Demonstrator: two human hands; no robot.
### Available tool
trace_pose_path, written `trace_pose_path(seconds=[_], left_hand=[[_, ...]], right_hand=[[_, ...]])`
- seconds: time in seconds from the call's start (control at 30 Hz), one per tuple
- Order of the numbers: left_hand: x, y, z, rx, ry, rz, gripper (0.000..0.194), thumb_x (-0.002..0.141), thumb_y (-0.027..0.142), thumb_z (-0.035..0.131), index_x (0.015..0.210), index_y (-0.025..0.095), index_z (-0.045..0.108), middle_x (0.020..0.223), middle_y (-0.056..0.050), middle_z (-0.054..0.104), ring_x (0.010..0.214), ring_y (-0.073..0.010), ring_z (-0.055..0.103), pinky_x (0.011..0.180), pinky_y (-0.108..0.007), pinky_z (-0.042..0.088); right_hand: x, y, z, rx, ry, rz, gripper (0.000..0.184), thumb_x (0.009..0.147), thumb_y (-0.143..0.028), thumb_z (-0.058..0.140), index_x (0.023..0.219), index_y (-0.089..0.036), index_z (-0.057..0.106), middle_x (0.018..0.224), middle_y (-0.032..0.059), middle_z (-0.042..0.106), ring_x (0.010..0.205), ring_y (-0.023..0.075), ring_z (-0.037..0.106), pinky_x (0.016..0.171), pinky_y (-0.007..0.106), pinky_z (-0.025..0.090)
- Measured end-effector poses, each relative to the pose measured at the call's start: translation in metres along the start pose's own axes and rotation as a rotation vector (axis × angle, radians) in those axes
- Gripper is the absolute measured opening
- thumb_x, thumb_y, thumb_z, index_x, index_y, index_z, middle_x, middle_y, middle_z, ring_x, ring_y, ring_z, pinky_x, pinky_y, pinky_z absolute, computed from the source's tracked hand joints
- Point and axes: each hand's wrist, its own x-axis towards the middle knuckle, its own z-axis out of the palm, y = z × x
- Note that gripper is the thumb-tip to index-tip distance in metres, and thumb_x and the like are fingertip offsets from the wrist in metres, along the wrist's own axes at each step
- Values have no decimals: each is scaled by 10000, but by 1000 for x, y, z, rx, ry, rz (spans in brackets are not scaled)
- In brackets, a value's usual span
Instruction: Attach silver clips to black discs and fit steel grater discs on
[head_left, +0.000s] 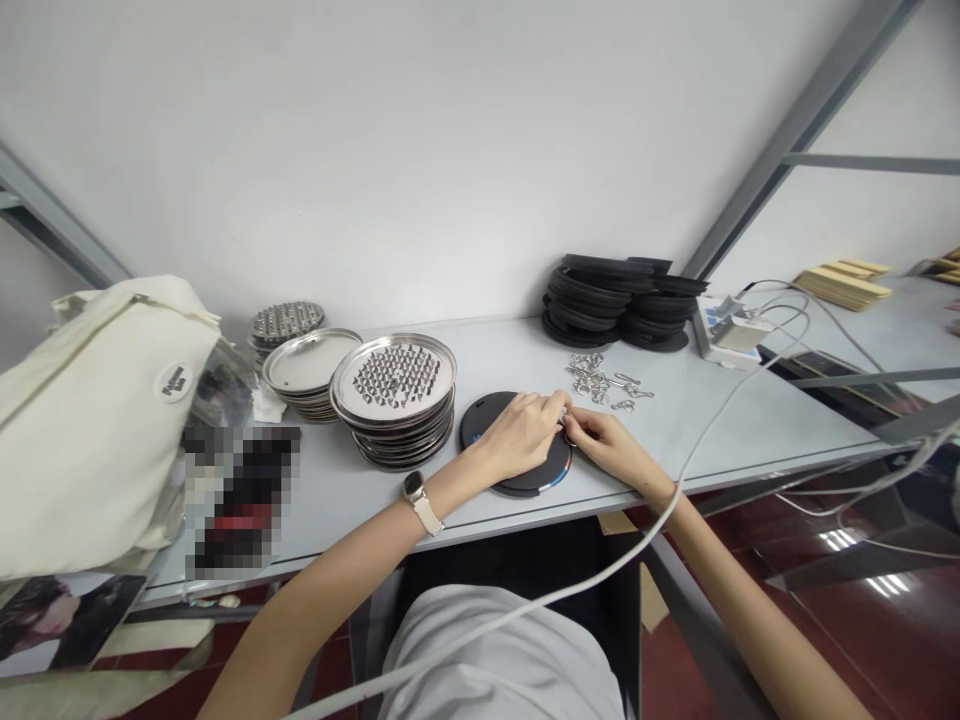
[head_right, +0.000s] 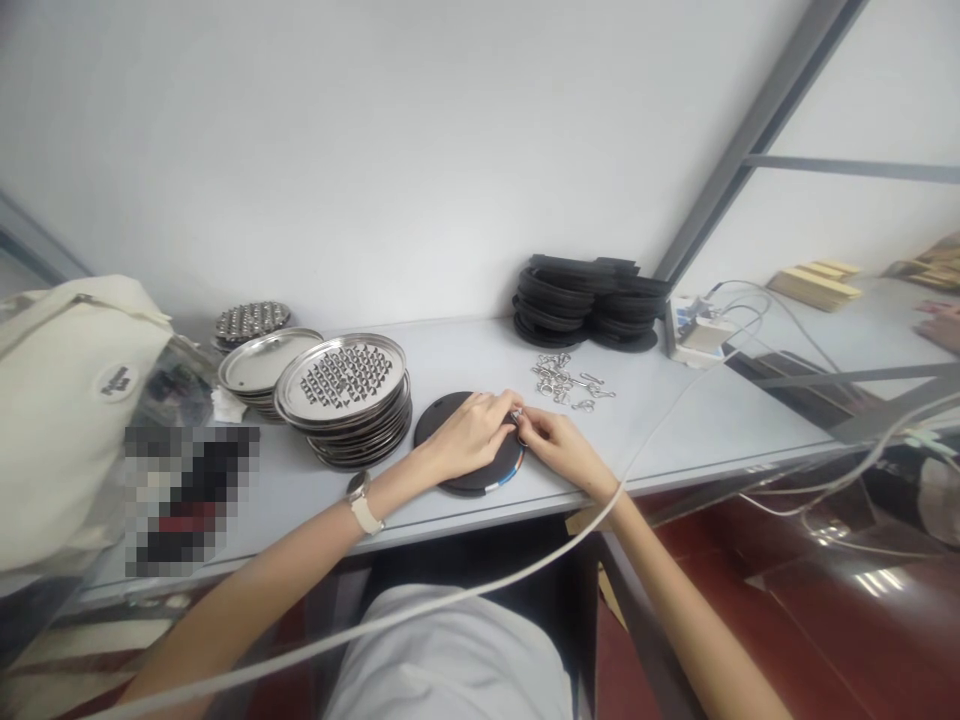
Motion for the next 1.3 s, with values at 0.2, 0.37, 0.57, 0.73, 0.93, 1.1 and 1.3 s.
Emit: trace_pose_path(seconds=[0.2,0.37,0.57,0.73,0.93,1.1,1.3], left_hand=[[0,0,0,-6,-1,6,172,907,99,381,1064,150,427,929,-88,611,869,-230,585,829,-354,457],[0,1,-2,-19,-16,-9,161,919,117,389,1071,159,421,945,-85,611,894,-231,587,836,-362,461],[0,0,-2,-42,-19,-2,158,929,137,401,1084,157,421,979,-90,612,922,-231,587,862,-371,463],[-1,-2,0,-100,-7,-9,178,928,136,417,1103,169,418,1078,-93,607,1003,-231,582,906,-367,460],[-3,-4,2,-163,18,-26,222,920,138,438,1138,164,409,1072,-98,603,1004,-235,574,889,-358,468],[-4,-1,0,-152,21,-24,185,934,146,423,1119,152,430,1066,-102,590,992,-232,564,893,-358,459],[-6,2,-4,-72,-20,9,119,955,164,389,1041,139,467,1013,-91,577,946,-217,555,858,-347,448]], right_hand=[[0,2,0,10,-6,-5,375,961,-427,388,697,-178,486,636,-9,475,612,137,440,584,250,359],[0,3,1,58,-13,6,388,962,-445,395,700,-174,486,643,-10,471,622,133,440,588,243,359],[0,3,0,109,-25,28,382,963,-437,405,706,-167,489,654,-12,449,631,128,424,594,242,345],[-1,0,0,124,-18,30,375,964,-424,399,678,-182,421,635,-28,383,605,116,374,576,243,315],[-3,-3,2,103,6,59,375,959,-415,406,659,-195,368,621,-36,352,585,112,341,552,244,298],[-4,-3,4,55,14,74,360,973,-405,392,686,-189,414,630,-29,402,596,120,380,569,247,322],[-4,-7,4,33,-2,76,362,981,-407,380,731,-174,502,681,5,522,649,144,468,618,250,399]])
